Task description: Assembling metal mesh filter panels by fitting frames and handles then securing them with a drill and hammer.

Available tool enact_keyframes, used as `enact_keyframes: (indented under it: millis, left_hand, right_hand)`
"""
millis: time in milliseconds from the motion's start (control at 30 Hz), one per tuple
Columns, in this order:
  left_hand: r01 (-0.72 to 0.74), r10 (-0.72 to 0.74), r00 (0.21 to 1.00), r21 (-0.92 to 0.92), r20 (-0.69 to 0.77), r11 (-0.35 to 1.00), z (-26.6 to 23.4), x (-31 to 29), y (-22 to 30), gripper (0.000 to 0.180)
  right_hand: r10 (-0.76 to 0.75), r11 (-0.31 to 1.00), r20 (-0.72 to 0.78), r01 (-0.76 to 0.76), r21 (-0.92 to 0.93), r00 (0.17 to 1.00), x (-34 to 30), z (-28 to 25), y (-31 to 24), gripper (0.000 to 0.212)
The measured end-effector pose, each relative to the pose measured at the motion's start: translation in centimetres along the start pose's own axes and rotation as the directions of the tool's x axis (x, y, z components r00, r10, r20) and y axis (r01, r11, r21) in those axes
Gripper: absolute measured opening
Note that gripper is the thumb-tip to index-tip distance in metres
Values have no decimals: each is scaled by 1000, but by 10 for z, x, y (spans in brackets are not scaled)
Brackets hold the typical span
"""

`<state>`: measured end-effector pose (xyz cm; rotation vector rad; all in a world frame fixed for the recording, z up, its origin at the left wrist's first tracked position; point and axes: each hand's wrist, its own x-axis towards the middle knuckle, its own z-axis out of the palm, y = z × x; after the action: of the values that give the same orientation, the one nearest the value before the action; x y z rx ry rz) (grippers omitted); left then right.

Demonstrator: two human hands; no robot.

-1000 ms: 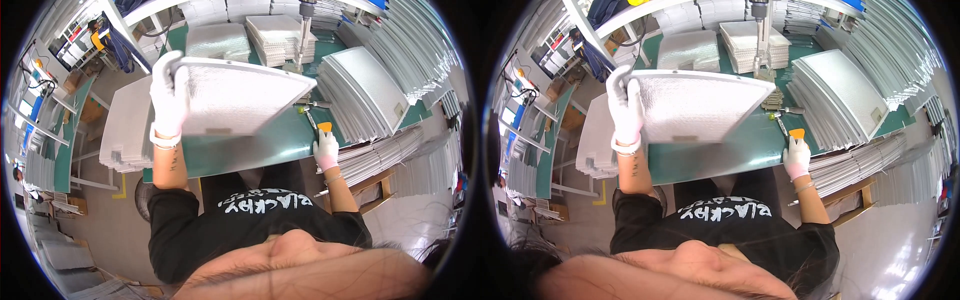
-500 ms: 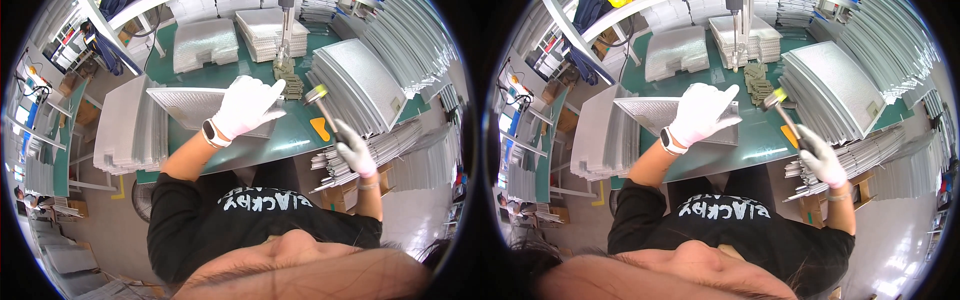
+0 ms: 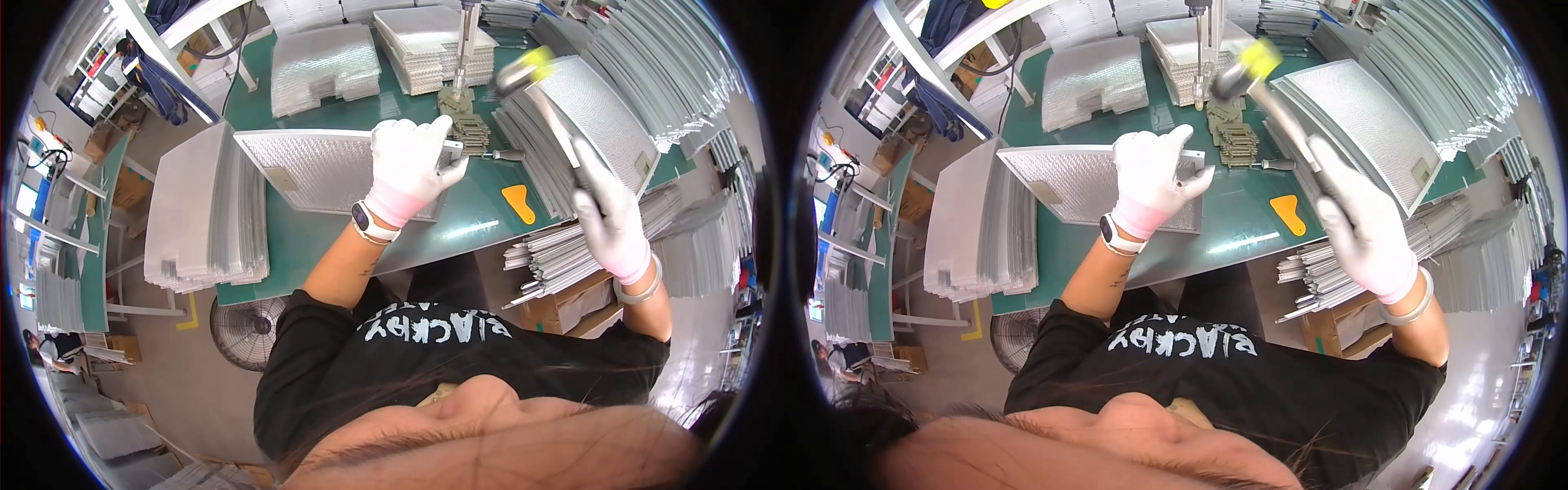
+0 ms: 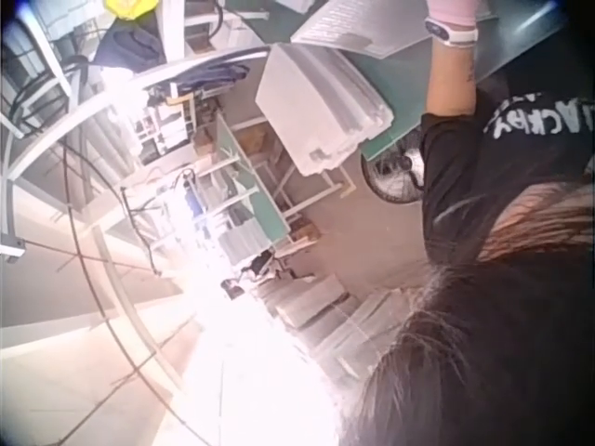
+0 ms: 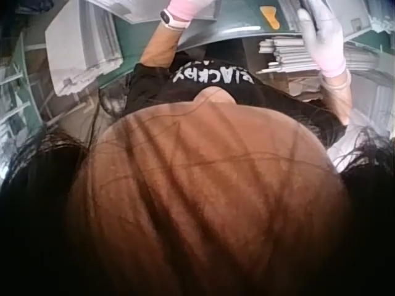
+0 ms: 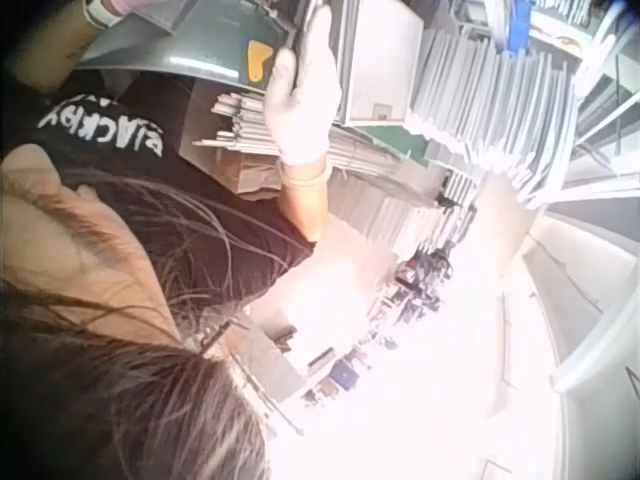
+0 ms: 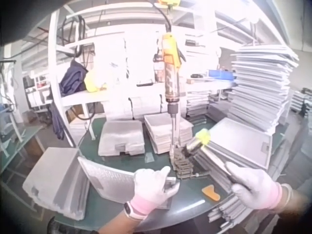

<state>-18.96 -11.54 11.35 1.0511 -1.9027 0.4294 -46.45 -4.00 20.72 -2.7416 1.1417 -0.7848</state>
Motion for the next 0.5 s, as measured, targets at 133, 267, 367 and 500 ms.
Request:
enact_keyframes:
  millis: [133, 267, 367, 500]
  left_hand:
    - [-14, 14, 999, -11, -33, 1000, 3, -2, 1, 53]
    - [-49, 48, 994, -5, -100, 999, 3, -4, 1, 52]
    - [-63, 59, 985, -21, -160, 998, 0, -10, 11, 45]
    - [-44, 47, 986, 23, -162, 999, -4, -20, 21, 33]
  right_hand:
    - [62, 996, 71, -58, -65, 996, -8, 22, 1, 60]
    - [237, 970, 200, -244, 14, 951, -29, 87, 50, 59]
    - [344, 938, 335, -305, -163, 877, -45, 158, 86, 60]
    - [257, 931, 88, -222, -288, 962, 13, 185, 102, 64]
